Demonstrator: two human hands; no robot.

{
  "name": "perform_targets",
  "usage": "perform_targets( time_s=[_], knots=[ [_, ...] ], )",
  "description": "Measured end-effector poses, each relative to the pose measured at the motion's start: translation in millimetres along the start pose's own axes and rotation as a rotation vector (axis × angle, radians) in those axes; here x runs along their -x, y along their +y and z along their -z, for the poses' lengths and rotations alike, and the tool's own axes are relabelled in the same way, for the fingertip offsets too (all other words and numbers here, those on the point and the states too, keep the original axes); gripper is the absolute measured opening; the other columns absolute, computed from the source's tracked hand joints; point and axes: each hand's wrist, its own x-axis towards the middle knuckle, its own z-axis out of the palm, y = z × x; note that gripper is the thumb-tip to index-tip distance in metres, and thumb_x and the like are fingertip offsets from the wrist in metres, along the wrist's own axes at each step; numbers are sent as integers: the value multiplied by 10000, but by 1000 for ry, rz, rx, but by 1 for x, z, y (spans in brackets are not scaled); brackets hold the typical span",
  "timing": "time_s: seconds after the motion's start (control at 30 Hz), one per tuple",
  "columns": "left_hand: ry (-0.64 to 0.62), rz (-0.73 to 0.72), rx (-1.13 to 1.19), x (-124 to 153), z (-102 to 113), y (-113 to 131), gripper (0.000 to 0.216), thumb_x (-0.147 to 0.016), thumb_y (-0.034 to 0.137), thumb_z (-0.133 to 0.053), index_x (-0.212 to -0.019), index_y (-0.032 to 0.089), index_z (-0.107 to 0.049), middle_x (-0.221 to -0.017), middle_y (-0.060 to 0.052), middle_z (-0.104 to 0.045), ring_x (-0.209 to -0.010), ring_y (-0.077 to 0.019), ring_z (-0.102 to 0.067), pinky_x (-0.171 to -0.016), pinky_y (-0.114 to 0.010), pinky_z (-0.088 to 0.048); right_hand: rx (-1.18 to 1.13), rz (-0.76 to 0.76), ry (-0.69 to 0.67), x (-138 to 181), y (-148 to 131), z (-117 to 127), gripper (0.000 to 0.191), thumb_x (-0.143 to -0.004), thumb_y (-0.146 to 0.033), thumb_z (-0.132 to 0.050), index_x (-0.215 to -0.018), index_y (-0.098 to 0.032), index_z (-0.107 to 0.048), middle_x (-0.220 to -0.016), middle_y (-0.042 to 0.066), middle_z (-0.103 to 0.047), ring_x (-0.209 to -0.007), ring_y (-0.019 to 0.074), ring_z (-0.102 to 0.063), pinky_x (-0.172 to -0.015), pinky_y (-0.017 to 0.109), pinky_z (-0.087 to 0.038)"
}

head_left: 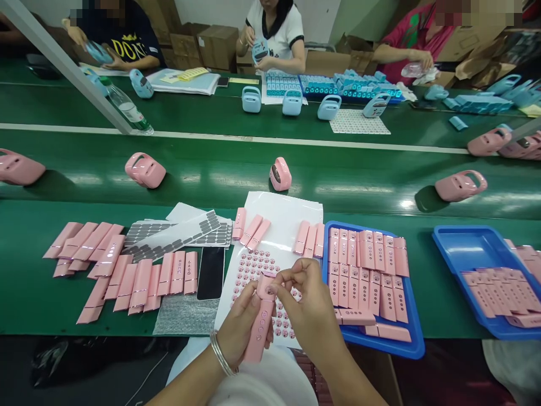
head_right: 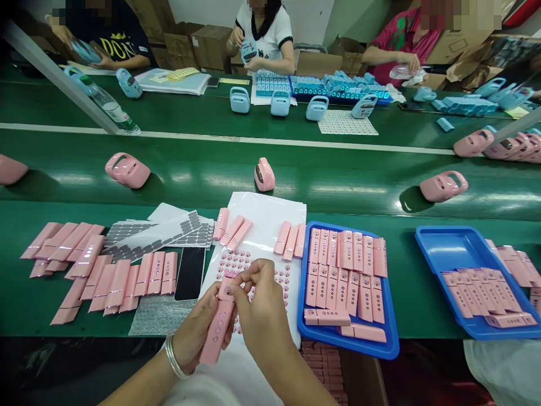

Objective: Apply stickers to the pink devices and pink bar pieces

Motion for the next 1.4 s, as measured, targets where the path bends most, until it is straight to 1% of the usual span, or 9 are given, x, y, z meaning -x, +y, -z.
perform_targets(
  time_s=[0.2,0.3,0.53,0.7,0.8,1.0,1.13,1.27,1.4],
  knots=[
    [19,5,-4,1,-3,2,386,-774,563,-482,-958,234,-402,-539,60,-519,-395,-90,-497,-378,-194,-393,55,19,1,1,2,-1,199,-797,-179,-525,-893,-252,-367,-799,-24,-592,-732,162,-557,-669,332,-435],
    [21,10,-6,1,-4,2,383,-777,563,-477,-960,234,-406,-556,59,-523,-392,-85,-495,-376,-193,-392,64,17,7,2,1,-2,178,-796,-189,-528,-871,-249,-378,-798,-18,-589,-709,165,-563,-656,330,-442],
    [8,-1,8,-1,-1,0,367,-791,558,-456,-974,243,-417,-590,55,-530,-407,-88,-509,-378,-203,-405,19,28,-42,-1,-3,7,191,-806,-170,-509,-852,-250,-342,-814,-16,-594,-730,164,-539,-691,337,-429],
    [-2,-3,5,0,-3,2,368,-794,559,-452,-975,240,-428,-595,53,-522,-409,-84,-508,-377,-199,-402,81,47,-67,-1,-4,9,162,-828,-186,-489,-875,-246,-346,-830,-7,-587,-730,162,-539,-663,320,-420],
    [14,4,3,0,-5,2,371,-791,555,-459,-984,240,-421,-619,47,-534,-415,-85,-514,-381,-201,-405,106,53,-55,-1,-3,7,139,-835,-196,-481,-868,-243,-354,-819,-4,-579,-720,162,-546,-659,317,-425],
    [19,13,18,-1,-4,-1,347,-806,542,-444,-981,242,-419,-637,38,-547,-421,-86,-514,-387,-204,-400,109,22,-57,0,-3,6,70,-867,-243,-442,-857,-242,-372,-801,1,-581,-723,179,-578,-620,311,-424],
    [12,21,23,-1,-4,-1,347,-805,541,-448,-979,242,-426,-664,31,-556,-426,-83,-514,-389,-205,-400,123,5,-71,0,-4,7,70,-875,-258,-430,-854,-244,-365,-797,3,-579,-728,188,-588,-607,316,-427],
    [13,25,26,0,-6,0,356,-800,546,-452,-984,241,-427,-644,42,-545,-419,-80,-509,-388,-202,-402,152,6,-63,0,-4,6,80,-869,-259,-440,-846,-245,-364,-785,2,-578,-714,187,-582,-592,317,-427],
    [33,38,13,0,-6,2,356,-799,547,-452,-972,237,-424,-591,56,-523,-406,-84,-506,-382,-201,-400,154,18,-49,0,-2,4,90,-855,-224,-462,-864,-243,-375,-824,7,-582,-759,182,-578,-645,330,-446]
  ],
)
